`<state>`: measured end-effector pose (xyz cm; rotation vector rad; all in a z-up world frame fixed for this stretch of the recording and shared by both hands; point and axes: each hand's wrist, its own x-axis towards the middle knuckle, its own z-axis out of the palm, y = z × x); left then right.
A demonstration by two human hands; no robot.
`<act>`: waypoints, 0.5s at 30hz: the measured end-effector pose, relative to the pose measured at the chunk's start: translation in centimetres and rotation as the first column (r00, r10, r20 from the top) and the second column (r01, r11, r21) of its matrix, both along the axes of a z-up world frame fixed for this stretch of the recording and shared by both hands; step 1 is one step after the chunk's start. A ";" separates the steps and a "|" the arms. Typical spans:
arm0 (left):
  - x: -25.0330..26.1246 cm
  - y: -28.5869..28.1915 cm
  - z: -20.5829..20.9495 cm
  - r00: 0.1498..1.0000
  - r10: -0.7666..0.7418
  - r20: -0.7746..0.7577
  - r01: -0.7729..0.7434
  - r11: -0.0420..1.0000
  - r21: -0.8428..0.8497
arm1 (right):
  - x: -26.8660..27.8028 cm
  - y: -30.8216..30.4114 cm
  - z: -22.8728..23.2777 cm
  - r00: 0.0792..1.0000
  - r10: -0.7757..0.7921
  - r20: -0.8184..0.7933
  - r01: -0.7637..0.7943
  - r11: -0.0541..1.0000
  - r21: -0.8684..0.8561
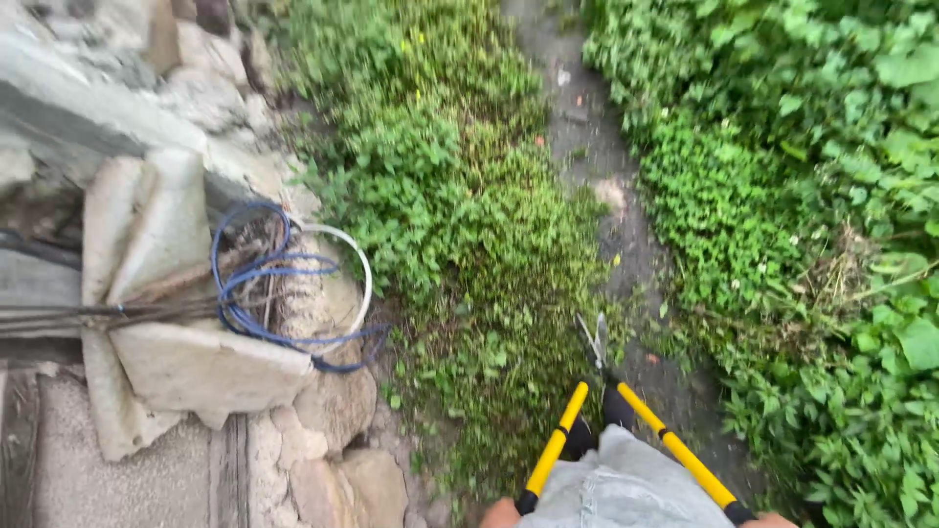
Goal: The person uses long-handled hedge shears to cut back low-growing grass and leafy ground cover along the edge of a stone path, swinging the shears repeatedly to snip vegetation and moving along the path to trim new patches.
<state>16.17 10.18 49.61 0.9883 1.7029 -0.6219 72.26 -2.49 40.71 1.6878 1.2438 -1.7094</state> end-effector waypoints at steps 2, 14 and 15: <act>-0.4 1.6 0.0 0.998 -0.062 0.016 0.062 0.998 0.011 | -1.0 1.1 -0.1 0.991 -0.106 0.078 0.102 0.993 0.057; 2.5 13.0 7.9 0.994 -0.100 0.052 0.086 0.971 0.224 | -5.4 10.3 8.5 0.827 -0.509 0.239 0.458 0.856 0.239; 2.4 14.5 8.0 0.990 -0.114 0.084 0.090 0.964 0.252 | -6.0 10.6 8.7 0.814 -0.522 0.255 0.468 0.849 0.243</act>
